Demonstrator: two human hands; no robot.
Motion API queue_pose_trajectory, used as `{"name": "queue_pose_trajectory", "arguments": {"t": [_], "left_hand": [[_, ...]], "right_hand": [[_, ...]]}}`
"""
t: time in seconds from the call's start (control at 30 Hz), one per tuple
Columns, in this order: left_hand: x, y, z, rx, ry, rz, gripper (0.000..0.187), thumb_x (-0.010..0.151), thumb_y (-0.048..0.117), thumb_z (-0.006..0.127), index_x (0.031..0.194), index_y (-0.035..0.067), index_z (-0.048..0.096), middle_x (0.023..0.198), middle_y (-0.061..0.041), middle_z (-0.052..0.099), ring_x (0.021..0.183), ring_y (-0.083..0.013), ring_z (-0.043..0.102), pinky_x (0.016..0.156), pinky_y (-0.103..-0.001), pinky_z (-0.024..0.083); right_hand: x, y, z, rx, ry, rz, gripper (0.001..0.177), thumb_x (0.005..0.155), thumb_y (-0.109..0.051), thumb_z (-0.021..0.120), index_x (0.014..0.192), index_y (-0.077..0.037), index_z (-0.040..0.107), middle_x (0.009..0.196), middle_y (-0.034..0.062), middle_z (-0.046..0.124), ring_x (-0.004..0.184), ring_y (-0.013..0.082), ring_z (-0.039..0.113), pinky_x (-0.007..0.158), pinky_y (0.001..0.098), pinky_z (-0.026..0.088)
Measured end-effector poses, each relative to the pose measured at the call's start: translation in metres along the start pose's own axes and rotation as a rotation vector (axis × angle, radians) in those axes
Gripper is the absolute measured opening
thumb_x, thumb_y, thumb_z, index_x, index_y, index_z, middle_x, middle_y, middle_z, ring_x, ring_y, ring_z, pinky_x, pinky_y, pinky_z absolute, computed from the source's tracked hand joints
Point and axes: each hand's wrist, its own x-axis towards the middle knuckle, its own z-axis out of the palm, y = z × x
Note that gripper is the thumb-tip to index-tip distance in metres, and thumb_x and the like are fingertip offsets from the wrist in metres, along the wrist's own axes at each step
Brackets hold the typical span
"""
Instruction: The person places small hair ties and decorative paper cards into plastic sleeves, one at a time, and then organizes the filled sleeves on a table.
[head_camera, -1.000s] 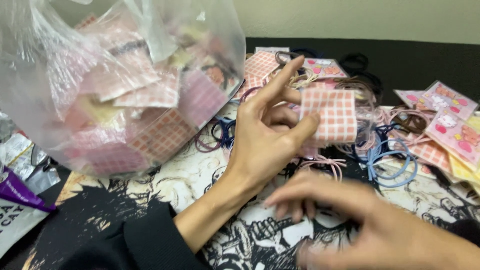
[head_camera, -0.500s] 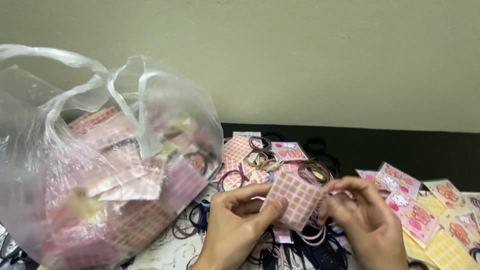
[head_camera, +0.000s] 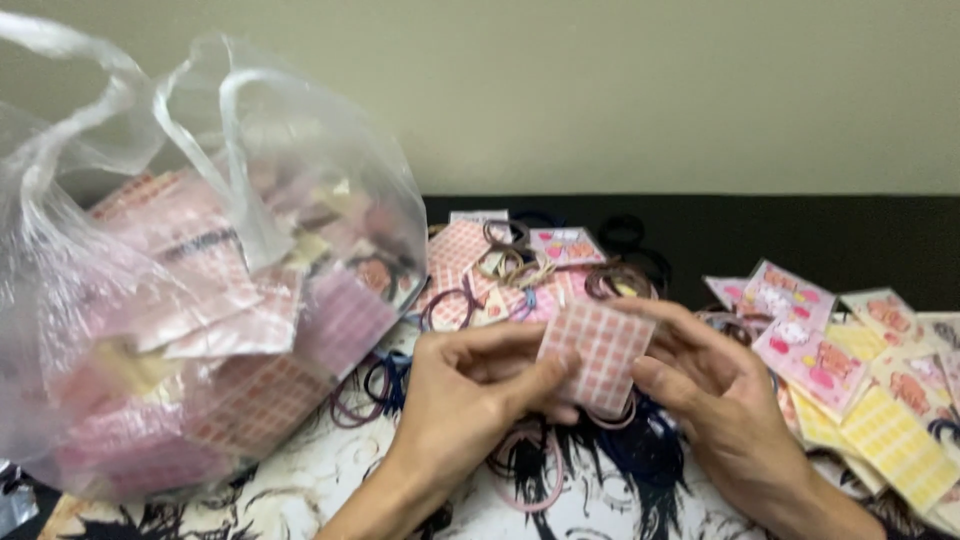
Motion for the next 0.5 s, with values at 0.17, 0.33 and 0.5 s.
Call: {"name": "queue_pose_trajectory", "arguments": {"t": [0.17, 0.33, 0.5], "left_hand": [[0.001, 0.001, 0.007, -0.148, 0.042, 0.03, 0.032, 0.085, 0.002, 0.09, 0.11, -0.017, 0.089, 0.106, -0.034, 0.091, 0.074, -0.0386, 0.087, 0.063, -0.04, 0.078], [-0.003, 0.002, 0.003, 0.105, 0.005, 0.039, 0.03, 0.084, 0.013, 0.092, 0.11, -0.001, 0.092, 0.108, -0.024, 0.095, 0.089, -0.0294, 0.094, 0.08, -0.034, 0.081], [-0.004, -0.006, -0.001, 0.093, -0.074, 0.061, 0.027, 0.09, 0.004, 0.089, 0.115, -0.005, 0.089, 0.107, -0.029, 0.093, 0.077, -0.0312, 0.091, 0.068, -0.031, 0.078]], "right_hand": [[-0.002, -0.004, 0.007, -0.048, -0.041, -0.054, 0.058, 0.086, 0.006, 0.076, 0.144, 0.008, 0.076, 0.141, 0.0202, 0.085, 0.123, 0.027, 0.078, 0.108, 0.0387, 0.063], [0.002, 0.003, -0.006, -0.015, -0.01, 0.014, 0.049, 0.094, 0.009, 0.068, 0.142, 0.01, 0.076, 0.132, 0.0272, 0.081, 0.114, 0.0349, 0.073, 0.097, 0.0454, 0.062], [-0.001, -0.005, 0.005, 0.009, 0.036, 0.073, 0.045, 0.102, -0.002, 0.057, 0.144, 0.012, 0.068, 0.139, 0.0277, 0.076, 0.121, 0.0377, 0.07, 0.102, 0.0508, 0.058]]}}
